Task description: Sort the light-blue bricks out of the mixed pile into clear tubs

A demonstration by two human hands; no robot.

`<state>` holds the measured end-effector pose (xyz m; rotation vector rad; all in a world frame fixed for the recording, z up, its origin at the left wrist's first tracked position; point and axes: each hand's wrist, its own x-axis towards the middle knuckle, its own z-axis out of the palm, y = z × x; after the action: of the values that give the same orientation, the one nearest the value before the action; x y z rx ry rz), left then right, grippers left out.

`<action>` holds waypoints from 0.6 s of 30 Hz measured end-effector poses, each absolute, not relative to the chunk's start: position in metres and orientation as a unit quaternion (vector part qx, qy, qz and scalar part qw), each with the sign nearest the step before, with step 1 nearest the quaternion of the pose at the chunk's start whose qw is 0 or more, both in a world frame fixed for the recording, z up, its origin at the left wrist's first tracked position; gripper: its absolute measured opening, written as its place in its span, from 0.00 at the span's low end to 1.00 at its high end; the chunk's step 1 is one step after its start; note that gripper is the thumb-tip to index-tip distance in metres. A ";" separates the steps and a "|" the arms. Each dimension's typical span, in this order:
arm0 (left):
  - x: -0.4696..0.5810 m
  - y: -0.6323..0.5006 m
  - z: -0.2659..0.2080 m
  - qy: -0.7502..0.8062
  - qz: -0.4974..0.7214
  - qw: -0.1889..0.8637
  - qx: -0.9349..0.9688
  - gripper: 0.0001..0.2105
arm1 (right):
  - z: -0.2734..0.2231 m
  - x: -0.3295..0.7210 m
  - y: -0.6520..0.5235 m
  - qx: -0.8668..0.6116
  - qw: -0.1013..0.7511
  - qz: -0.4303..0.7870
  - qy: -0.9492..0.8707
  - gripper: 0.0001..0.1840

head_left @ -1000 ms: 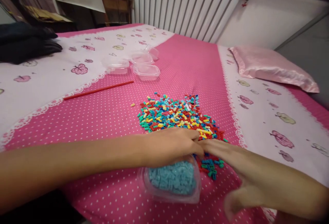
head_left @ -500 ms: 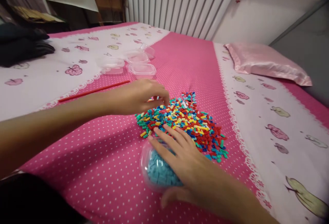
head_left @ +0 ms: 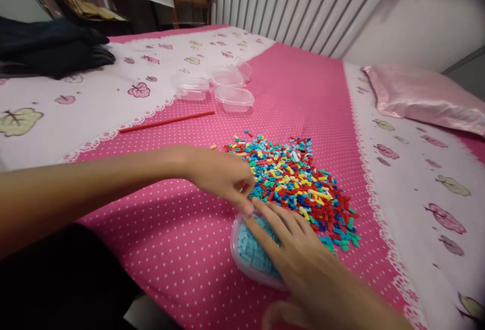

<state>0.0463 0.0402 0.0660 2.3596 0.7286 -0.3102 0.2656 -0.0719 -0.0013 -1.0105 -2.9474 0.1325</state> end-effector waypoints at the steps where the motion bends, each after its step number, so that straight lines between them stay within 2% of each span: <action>1: 0.047 0.036 0.067 0.275 -0.177 0.356 0.875 0.12 | -0.002 0.265 -0.073 -0.325 0.008 0.034 -0.945 0.73; 4: 0.046 0.029 0.061 0.252 -0.241 0.457 0.818 0.17 | -0.003 0.264 -0.075 -0.336 -0.003 0.016 -0.942 0.74; 8: 0.044 0.028 0.035 0.279 -0.209 0.593 0.726 0.11 | -0.003 0.261 -0.077 -0.337 -0.020 0.026 -0.941 0.74; 10: 0.044 0.027 0.021 0.306 -0.201 0.649 0.667 0.12 | -0.005 0.261 -0.078 -0.337 -0.025 0.032 -0.941 0.75; 12: 0.044 0.024 0.011 0.319 -0.205 0.688 0.619 0.15 | -0.006 0.263 -0.079 -0.337 -0.024 0.042 -0.940 0.78; 15: 0.046 0.018 0.001 0.318 -0.212 0.718 0.581 0.13 | -0.008 0.269 -0.077 -0.337 -0.014 0.086 -0.937 0.85; 18: 0.047 0.015 -0.002 0.314 -0.196 0.723 0.584 0.11 | -0.008 0.272 -0.073 -0.344 -0.011 0.129 -0.930 0.82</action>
<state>0.0471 0.0152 -0.0020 1.2888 0.6933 -0.4329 0.2721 -0.0732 -0.0083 -1.0880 -2.9422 0.4093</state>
